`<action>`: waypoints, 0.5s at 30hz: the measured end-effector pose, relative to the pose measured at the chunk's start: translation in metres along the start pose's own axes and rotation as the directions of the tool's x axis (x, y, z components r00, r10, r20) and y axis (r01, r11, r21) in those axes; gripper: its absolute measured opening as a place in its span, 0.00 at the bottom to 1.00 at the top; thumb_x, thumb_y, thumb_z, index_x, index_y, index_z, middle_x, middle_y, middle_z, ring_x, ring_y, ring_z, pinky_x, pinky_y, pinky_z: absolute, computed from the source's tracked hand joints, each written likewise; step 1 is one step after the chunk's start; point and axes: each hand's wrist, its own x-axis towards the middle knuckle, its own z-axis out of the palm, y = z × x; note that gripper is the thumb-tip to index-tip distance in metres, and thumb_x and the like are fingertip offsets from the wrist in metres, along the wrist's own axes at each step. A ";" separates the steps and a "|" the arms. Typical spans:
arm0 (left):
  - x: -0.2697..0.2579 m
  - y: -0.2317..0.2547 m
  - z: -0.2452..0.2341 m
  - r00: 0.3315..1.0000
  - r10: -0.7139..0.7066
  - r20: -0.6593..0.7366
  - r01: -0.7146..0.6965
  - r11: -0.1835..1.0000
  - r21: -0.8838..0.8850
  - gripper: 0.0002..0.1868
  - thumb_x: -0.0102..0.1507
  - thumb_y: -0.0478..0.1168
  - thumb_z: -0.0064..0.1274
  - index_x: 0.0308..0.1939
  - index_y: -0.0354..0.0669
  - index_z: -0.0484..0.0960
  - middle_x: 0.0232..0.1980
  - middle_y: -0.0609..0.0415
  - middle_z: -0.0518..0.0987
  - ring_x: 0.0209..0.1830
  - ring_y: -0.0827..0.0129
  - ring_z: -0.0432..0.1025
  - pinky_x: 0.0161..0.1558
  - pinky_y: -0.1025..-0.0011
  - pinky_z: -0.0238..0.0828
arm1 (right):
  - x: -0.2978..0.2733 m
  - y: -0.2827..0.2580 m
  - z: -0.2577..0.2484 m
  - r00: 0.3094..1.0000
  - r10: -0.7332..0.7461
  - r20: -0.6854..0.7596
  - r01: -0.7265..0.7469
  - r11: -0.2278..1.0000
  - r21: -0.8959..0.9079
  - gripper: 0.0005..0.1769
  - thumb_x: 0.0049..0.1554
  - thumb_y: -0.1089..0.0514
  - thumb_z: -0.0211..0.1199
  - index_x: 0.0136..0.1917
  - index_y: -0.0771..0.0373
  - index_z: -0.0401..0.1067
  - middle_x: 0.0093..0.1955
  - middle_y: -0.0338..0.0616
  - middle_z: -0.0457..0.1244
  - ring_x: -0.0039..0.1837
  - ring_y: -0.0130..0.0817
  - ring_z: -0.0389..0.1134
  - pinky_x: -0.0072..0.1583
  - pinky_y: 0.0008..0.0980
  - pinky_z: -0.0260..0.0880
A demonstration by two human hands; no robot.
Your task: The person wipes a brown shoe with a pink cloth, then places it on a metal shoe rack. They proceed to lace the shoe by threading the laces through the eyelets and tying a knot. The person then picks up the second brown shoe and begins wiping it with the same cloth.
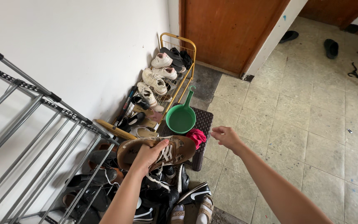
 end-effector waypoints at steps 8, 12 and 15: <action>0.011 0.005 -0.003 0.987 -0.024 0.157 0.029 0.999 -0.029 0.20 0.62 0.47 0.59 0.44 0.30 0.86 0.36 0.47 0.86 0.32 0.64 0.80 0.35 0.67 0.77 | -0.068 -0.059 0.013 0.986 -0.149 -0.072 0.127 0.960 -0.248 0.22 0.59 0.43 0.64 0.58 0.58 0.81 0.52 0.43 0.75 0.51 0.33 0.75 0.55 0.35 0.76; 0.009 0.006 0.001 0.982 -0.014 0.190 0.027 0.997 -0.068 0.20 0.63 0.47 0.57 0.43 0.29 0.86 0.36 0.48 0.85 0.30 0.66 0.80 0.31 0.68 0.77 | -0.113 -0.094 0.037 0.989 -0.147 0.009 0.144 0.947 -0.287 0.25 0.57 0.40 0.63 0.62 0.54 0.75 0.63 0.42 0.69 0.61 0.35 0.72 0.61 0.38 0.77; 0.003 0.006 0.005 0.978 0.013 0.210 -0.025 0.998 0.053 0.21 0.65 0.50 0.56 0.42 0.32 0.86 0.35 0.51 0.86 0.29 0.71 0.80 0.33 0.72 0.77 | -0.141 -0.110 0.052 0.953 -0.294 0.080 0.301 0.870 -0.391 0.34 0.52 0.39 0.68 0.67 0.53 0.69 0.70 0.44 0.63 0.68 0.42 0.65 0.67 0.45 0.70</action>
